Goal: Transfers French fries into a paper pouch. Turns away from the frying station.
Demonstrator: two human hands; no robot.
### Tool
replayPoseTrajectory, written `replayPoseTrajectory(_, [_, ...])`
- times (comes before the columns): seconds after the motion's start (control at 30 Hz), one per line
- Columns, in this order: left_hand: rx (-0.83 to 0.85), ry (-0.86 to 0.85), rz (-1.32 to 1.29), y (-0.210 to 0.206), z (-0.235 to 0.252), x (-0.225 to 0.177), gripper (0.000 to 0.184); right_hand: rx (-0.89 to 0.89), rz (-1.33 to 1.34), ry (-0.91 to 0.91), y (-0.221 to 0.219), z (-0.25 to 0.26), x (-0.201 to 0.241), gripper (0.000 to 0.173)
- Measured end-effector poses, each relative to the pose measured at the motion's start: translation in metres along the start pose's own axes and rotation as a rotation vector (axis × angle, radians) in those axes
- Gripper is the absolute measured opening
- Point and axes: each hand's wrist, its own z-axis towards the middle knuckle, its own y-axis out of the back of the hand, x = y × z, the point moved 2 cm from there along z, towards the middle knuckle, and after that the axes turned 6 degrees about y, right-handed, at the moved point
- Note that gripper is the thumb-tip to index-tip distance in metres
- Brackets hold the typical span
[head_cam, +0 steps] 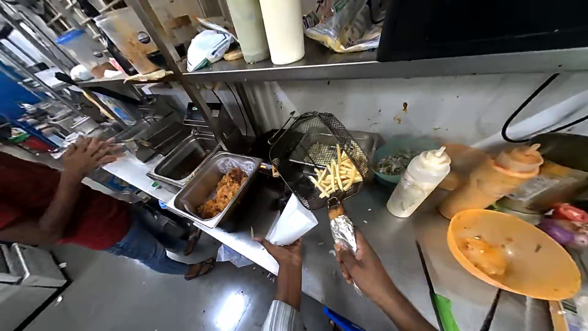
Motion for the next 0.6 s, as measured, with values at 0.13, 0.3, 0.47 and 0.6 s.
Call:
replayPoseTrajectory(0.13, [0.026, 0.011, -0.043, 0.004, -0.002, 0.008, 0.101, -0.024, -0.122, 0.025, -0.003, 0.007, -0.006, 0.052])
replayPoseTrajectory(0.3, [0.094, 0.026, -0.100, 0.008, -0.007, 0.019, 0.097, -0.046, -0.265, 0.075, -0.002, 0.017, -0.010, 0.051])
replayPoseTrajectory(0.47, [0.102, 0.025, -0.104, 0.006, -0.008, 0.026, 0.095, -0.111, -0.401, 0.130, -0.002, 0.022, -0.006, 0.048])
replayPoseTrajectory(0.6, [0.110, 0.036, -0.122, 0.004, -0.007, 0.030, 0.093, -0.143, -0.491, 0.146, -0.005, 0.025, -0.006, 0.046])
